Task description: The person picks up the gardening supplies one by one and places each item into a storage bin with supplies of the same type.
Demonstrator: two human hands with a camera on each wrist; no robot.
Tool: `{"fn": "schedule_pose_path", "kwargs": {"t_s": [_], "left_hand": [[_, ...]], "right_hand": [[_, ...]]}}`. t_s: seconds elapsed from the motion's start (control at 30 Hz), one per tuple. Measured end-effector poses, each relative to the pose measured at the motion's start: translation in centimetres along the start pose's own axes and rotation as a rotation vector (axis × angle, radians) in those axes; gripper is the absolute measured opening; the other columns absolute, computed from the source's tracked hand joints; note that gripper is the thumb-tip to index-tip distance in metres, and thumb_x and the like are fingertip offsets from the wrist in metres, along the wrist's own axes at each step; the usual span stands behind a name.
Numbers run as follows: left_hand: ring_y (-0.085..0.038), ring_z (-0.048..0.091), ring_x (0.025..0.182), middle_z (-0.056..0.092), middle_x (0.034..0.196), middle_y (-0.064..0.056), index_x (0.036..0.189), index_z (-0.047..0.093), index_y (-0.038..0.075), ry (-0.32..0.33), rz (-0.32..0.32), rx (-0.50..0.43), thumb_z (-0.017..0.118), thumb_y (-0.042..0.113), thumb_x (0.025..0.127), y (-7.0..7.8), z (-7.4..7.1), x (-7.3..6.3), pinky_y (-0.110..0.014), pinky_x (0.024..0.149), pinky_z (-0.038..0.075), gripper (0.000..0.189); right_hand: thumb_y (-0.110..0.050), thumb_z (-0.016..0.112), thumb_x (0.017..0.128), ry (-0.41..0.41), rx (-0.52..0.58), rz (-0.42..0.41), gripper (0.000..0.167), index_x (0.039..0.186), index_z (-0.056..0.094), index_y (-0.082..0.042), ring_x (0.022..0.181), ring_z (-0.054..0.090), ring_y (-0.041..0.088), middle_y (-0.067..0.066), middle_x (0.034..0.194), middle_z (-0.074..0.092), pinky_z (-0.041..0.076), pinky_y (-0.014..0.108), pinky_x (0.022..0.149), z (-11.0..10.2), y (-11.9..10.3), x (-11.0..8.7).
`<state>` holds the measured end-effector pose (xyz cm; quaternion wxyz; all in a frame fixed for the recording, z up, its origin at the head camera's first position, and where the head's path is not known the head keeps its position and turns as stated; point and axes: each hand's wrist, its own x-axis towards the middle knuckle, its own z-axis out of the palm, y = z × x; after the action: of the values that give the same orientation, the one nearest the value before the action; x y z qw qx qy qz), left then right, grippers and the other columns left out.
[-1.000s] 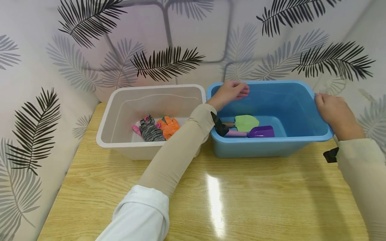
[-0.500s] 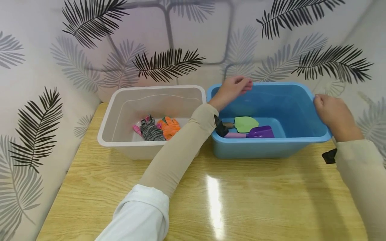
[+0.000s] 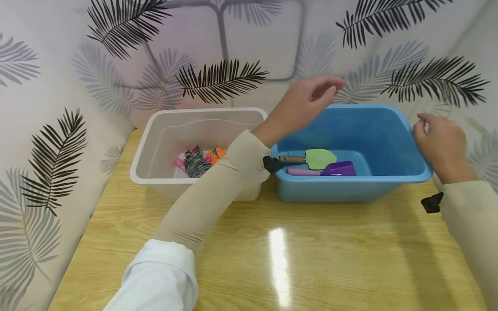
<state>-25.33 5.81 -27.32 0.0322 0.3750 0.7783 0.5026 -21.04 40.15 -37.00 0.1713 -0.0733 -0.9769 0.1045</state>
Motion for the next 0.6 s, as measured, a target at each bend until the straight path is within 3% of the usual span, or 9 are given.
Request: {"fn": "schedule_pose_path", "kwargs": {"t_s": [0.13, 0.27, 0.43, 0.6], "left_hand": [[-0.002, 0.054, 0.108, 0.057, 0.126, 0.002, 0.127, 0.055, 0.008, 0.026, 0.117, 0.213, 0.047, 0.017, 0.096, 1.0, -3.1, -3.3, -0.012, 0.089, 0.041, 0.033], [-0.009, 0.057, 0.106, 0.060, 0.123, -0.005, 0.125, 0.057, 0.003, 0.148, 0.273, 0.362, 0.049, 0.013, 0.094, 0.2, -6.4, -8.0, -0.020, 0.089, 0.045, 0.033], [-0.019, 0.057, 0.106, 0.061, 0.120, -0.008, 0.123, 0.058, 0.002, 0.299, 0.332, 0.491, 0.051, 0.012, 0.092, -1.4, -9.0, -15.6, -0.029, 0.092, 0.043, 0.034], [-0.024, 0.057, 0.104, 0.060, 0.121, -0.010, 0.120, 0.059, -0.001, 0.405, 0.344, 0.635, 0.049, 0.016, 0.089, -2.9, -9.3, -22.6, -0.029, 0.089, 0.043, 0.036]], "right_hand": [[-0.015, 0.037, 0.094, 0.118, -0.002, -0.009, 0.040, 0.122, 0.055, 0.008, 0.089, 0.055, 0.051, 0.033, 0.108, 0.057, 0.044, 0.059, 0.069, -0.7, -0.4, -1.3], [-0.015, 0.041, 0.094, 0.210, 0.021, -0.075, 0.038, 0.119, 0.058, 0.008, 0.087, 0.056, 0.051, 0.032, 0.107, 0.058, 0.045, 0.060, 0.068, -1.6, -1.1, -3.5], [-0.014, 0.044, 0.093, 0.302, 0.042, -0.190, 0.035, 0.114, 0.060, 0.009, 0.080, 0.057, 0.051, 0.032, 0.102, 0.061, 0.044, 0.060, 0.062, -2.3, -2.0, -7.9], [-0.018, 0.046, 0.093, 0.352, 0.057, -0.240, 0.037, 0.118, 0.060, 0.005, 0.085, 0.057, 0.051, 0.031, 0.103, 0.062, 0.044, 0.061, 0.070, -2.3, -2.3, -12.1]]}}
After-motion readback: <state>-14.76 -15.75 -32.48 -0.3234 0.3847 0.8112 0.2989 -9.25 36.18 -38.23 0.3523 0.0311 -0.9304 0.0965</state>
